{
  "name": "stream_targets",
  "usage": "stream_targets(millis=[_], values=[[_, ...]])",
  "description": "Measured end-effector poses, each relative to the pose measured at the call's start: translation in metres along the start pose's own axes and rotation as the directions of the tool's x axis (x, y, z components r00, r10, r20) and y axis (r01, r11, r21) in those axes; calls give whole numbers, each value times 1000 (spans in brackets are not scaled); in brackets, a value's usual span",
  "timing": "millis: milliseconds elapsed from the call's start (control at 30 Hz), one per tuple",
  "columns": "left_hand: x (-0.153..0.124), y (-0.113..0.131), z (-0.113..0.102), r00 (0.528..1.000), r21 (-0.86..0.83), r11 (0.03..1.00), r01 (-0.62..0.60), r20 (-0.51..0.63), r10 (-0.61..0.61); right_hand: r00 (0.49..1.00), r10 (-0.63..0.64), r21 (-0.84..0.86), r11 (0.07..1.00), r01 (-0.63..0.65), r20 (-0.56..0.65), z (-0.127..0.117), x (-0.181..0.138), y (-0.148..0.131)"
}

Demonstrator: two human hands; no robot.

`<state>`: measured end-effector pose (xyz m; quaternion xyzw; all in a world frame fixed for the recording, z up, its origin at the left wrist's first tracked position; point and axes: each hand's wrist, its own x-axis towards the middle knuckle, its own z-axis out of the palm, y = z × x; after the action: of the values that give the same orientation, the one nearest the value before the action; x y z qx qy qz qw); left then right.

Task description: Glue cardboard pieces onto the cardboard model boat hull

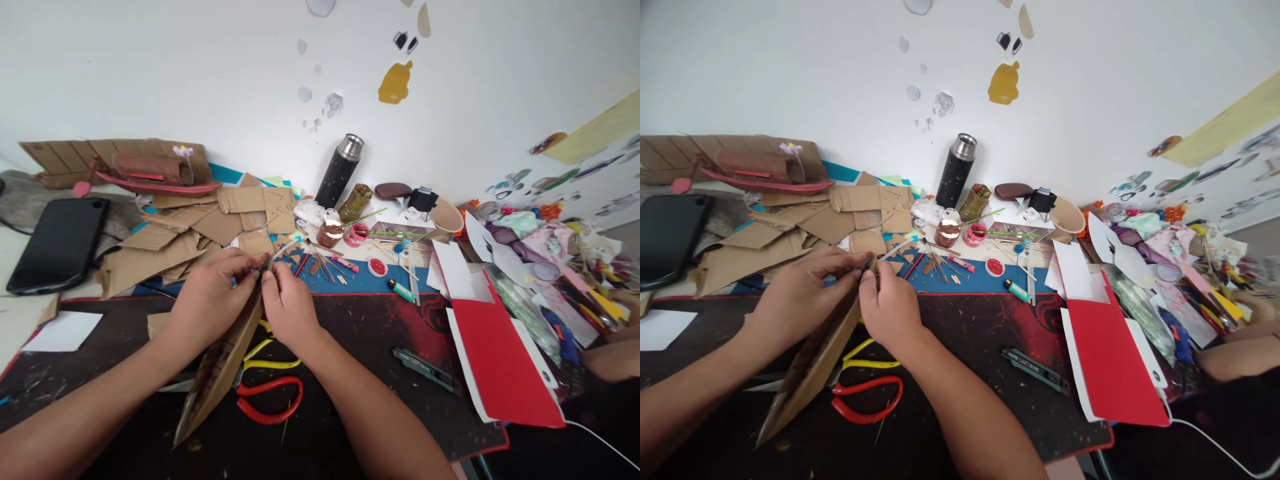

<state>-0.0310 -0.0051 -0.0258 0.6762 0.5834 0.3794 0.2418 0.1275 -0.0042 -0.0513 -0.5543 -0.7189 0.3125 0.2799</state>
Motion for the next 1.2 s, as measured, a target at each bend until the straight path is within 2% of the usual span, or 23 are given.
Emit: stream_targets(millis=[733,1200], values=[[0,11,-7,999,4,999,36,-1,-36,1000,-21,23,1000,22,-20,-5,-3,-5],[-1,27,-18,993,-111,987,117,32,-114,996,-77,11,997,78,-47,-16,-4,-10]])
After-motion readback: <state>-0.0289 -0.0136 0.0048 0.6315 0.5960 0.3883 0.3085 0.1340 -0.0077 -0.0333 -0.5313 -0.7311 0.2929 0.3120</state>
